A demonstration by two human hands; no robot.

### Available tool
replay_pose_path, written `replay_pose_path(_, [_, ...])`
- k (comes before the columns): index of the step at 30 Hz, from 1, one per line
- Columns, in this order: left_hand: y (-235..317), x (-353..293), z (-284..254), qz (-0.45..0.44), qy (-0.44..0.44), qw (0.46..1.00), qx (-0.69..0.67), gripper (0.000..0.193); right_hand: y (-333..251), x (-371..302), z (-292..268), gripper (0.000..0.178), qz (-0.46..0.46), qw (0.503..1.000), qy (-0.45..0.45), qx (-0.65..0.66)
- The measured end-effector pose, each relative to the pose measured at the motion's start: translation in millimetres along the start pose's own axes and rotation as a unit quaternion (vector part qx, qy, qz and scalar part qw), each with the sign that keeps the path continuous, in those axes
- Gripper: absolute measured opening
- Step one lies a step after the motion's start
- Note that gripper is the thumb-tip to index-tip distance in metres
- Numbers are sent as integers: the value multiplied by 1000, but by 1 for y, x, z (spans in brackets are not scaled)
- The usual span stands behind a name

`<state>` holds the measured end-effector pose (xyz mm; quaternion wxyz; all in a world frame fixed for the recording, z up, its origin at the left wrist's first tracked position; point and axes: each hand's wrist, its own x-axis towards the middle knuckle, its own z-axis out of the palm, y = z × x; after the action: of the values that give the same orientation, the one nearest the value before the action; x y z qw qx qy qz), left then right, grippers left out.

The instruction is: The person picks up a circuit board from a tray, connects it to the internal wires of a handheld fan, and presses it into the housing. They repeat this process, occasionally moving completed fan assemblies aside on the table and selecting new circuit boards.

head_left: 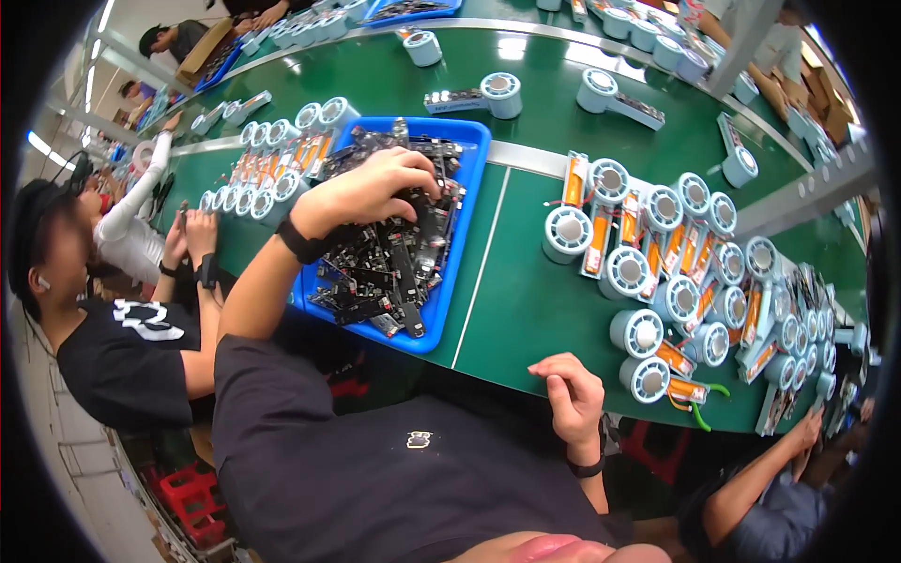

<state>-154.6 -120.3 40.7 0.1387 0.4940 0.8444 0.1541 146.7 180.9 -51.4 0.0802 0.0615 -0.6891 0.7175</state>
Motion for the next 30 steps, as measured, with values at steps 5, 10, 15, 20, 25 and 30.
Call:
replay_pose_path(5, [-7,-18,-2,19,59,995,76,21,1,2,1,11,-8,1000,-1,6])
replay_pose_path(10, [39,-23,-21,43,159,982,87,20,-3,4,-2,14,8,999,-16,-36])
replay_pose_path(15, [79,23,-6,-28,179,956,-232,21,-1,3,-7,15,14,1000,-17,-19])
replay_pose_path(20, [97,92,24,46,188,972,-135,23,3,-4,0,15,10,1000,-14,-10])
replay_pose_path(25, [102,143,50,87,153,982,-71,24,-15,-7,-4,16,88,995,-33,-15])
replay_pose_path(30, [109,125,50,81,67,992,-72,22,-135,-3,-72,21,-119,978,-79,-153])
